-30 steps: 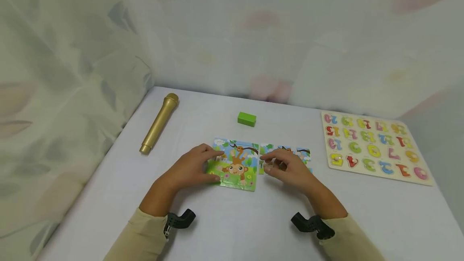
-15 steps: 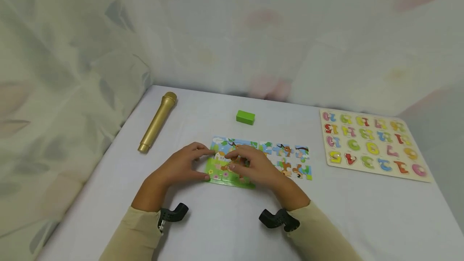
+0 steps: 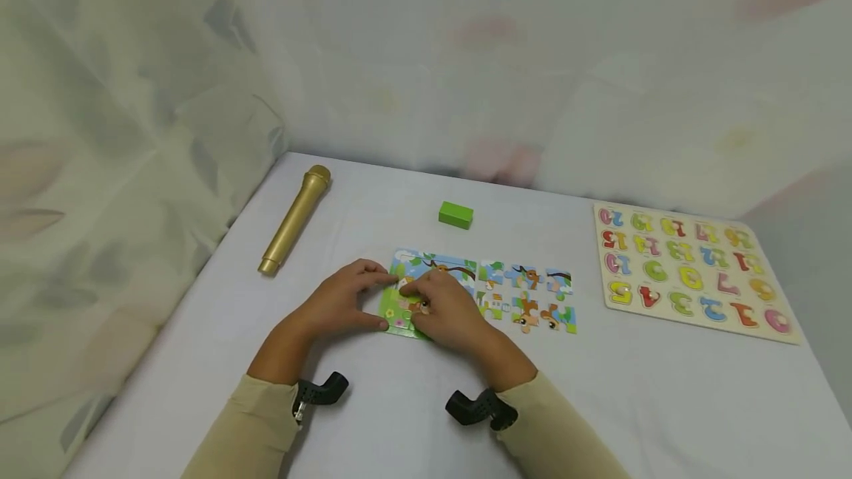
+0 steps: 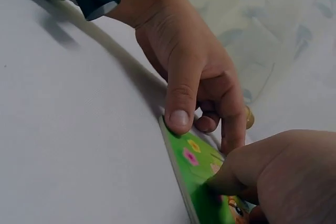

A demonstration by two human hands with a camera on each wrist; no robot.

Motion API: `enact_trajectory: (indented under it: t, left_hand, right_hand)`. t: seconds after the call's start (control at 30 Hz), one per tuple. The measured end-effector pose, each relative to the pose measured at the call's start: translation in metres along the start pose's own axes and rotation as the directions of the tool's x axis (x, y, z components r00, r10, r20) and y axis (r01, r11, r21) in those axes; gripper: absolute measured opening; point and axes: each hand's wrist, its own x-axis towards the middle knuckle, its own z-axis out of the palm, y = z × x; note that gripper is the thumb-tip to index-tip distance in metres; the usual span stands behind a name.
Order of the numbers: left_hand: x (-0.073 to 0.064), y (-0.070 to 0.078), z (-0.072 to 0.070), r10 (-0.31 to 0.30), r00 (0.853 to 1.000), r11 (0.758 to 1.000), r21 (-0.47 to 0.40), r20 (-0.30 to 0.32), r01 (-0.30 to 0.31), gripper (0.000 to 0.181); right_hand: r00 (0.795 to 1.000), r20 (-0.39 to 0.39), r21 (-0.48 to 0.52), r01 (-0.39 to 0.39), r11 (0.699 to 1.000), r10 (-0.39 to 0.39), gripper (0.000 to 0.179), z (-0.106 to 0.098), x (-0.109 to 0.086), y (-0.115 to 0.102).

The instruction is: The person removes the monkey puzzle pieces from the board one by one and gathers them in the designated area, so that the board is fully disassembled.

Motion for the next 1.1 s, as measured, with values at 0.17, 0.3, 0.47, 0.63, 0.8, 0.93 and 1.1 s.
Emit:
enact_trajectory:
  t: [0.17, 0.3, 0.47, 0.63, 0.8, 0.93, 1.1]
  left_hand:
    - [0.001, 0.002, 0.001, -0.013, 1.0, 1.0, -0.017, 0.001, 0.013, 0.077]
    - [0.001, 0.002, 0.001, -0.015, 1.0, 1.0, -0.023, -0.005, 0.014, 0.077]
    - [0.002, 0.002, 0.0, -0.022, 1.0, 0.999, -0.032, -0.008, 0.022, 0.076]
    - [0.002, 0.003, -0.001, -0.025, 1.0, 0.999, -0.042, -0.005, 0.025, 0.078]
    - [0.002, 0.003, -0.001, -0.042, 0.999, 0.998, -0.043, 0.01, 0.042, 0.078]
    - [0.001, 0.003, 0.0, -0.053, 0.999, 0.997, -0.049, 0.014, 0.053, 0.078]
    - [0.001, 0.004, 0.0, -0.053, 0.998, 0.997, -0.05, 0.015, 0.054, 0.078]
  right_hand:
    - [1.0, 0.031, -0.029, 0.004, 1.0, -0.003, 0.051, -0.001, 0.001, -0.001]
    - [0.999, 0.045, -0.028, 0.017, 0.999, -0.016, 0.052, -0.005, 0.002, -0.001]
    - [0.998, 0.057, -0.014, 0.032, 0.999, -0.031, 0.048, -0.008, 0.003, -0.002]
    - [0.998, 0.058, 0.032, 0.023, 0.999, -0.024, 0.047, -0.01, 0.005, -0.003]
    - [0.999, 0.053, 0.122, 0.005, 0.993, -0.012, 0.046, -0.008, 0.005, -0.005]
    - [0.999, 0.026, 0.165, -0.037, 0.986, 0.033, 0.037, -0.004, 0.005, -0.006]
    - [0.994, -0.034, 0.173, -0.095, 0.98, 0.103, 0.03, 0.002, 0.006, -0.01]
